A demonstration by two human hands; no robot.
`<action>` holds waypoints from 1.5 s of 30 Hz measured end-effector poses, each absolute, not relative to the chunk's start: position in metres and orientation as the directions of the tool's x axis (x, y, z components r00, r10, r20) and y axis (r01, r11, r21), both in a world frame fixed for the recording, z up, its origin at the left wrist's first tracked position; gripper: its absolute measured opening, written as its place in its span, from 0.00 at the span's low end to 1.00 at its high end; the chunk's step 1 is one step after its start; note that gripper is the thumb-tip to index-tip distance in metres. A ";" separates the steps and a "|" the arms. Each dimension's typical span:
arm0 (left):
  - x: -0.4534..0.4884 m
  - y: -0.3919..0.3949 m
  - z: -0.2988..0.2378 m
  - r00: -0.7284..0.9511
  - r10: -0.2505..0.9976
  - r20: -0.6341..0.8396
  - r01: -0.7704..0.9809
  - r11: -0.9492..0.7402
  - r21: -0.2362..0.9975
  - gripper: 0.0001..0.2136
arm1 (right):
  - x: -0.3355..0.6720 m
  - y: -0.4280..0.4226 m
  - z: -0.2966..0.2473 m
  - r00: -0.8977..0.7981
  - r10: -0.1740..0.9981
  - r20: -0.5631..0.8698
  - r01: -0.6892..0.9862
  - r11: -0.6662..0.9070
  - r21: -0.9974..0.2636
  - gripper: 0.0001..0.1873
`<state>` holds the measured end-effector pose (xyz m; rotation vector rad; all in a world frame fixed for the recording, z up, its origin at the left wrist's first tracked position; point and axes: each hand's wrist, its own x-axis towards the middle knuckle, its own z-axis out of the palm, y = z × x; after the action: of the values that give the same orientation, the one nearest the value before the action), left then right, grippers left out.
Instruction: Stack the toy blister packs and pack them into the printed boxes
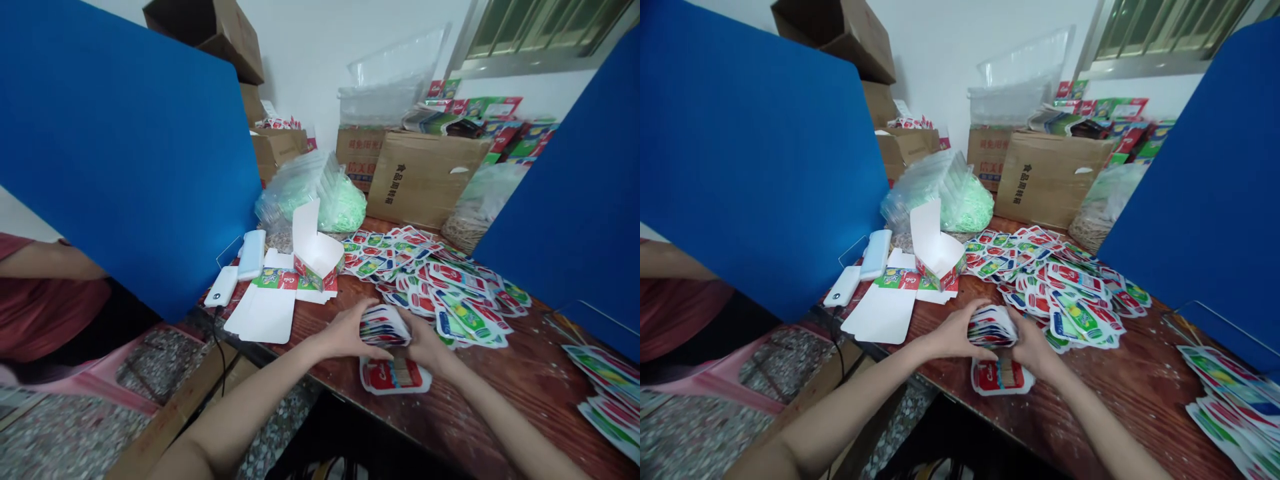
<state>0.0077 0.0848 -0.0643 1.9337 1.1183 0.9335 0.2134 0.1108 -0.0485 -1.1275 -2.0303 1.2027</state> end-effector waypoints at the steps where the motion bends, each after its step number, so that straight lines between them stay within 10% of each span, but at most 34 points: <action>1: 0.004 0.087 -0.058 0.389 0.885 0.254 0.357 -0.399 0.845 0.49 | 0.216 0.107 -0.051 -0.481 0.877 0.004 0.313 0.175 -0.933 0.36; 6: -0.030 0.110 -0.025 0.075 0.876 0.476 0.533 -0.439 0.724 0.27 | 0.228 0.073 -0.058 -0.232 0.955 -0.185 -0.101 -0.212 -0.972 0.31; 10: -0.057 0.137 -0.016 -0.091 0.981 0.173 0.966 0.044 0.256 0.23 | 0.233 0.043 -0.058 -0.105 0.933 -0.344 -0.351 -0.359 -0.865 0.26; 18: -0.034 0.072 -0.031 0.310 0.951 0.011 0.945 -0.309 0.106 0.10 | 0.258 0.011 -0.045 0.065 0.909 -0.411 -0.520 -0.321 -0.792 0.19; 23: -0.007 0.012 -0.043 0.495 0.868 -0.039 0.848 -0.473 0.238 0.06 | 0.257 -0.002 -0.032 0.152 0.967 -0.204 -0.353 -0.139 -0.925 0.22; 26: 0.001 0.001 -0.041 0.324 0.938 0.123 0.739 -0.332 0.586 0.19 | 0.233 0.000 -0.020 0.189 0.972 -0.136 -0.363 -0.059 -0.930 0.24; 30: 0.018 0.002 -0.031 0.074 0.994 0.080 0.035 -0.083 0.996 0.43 | 0.189 0.015 -0.005 0.203 0.967 -0.155 -0.539 -0.022 -0.842 0.27; 34: 0.045 0.012 -0.013 0.101 0.993 0.060 -0.426 -0.012 0.905 0.47 | 0.149 0.029 -0.001 0.213 0.971 -0.107 -0.691 0.072 -0.719 0.33; 45: 0.042 0.034 -0.005 -0.166 0.968 -0.188 -0.560 0.065 0.826 0.28 | 0.125 0.037 -0.031 0.280 0.960 -0.004 -0.566 0.161 -0.809 0.40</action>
<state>0.0424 0.0341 -0.0051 0.5665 0.9702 1.4819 0.1248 0.0367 -0.0306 -0.8072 -0.6002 1.1874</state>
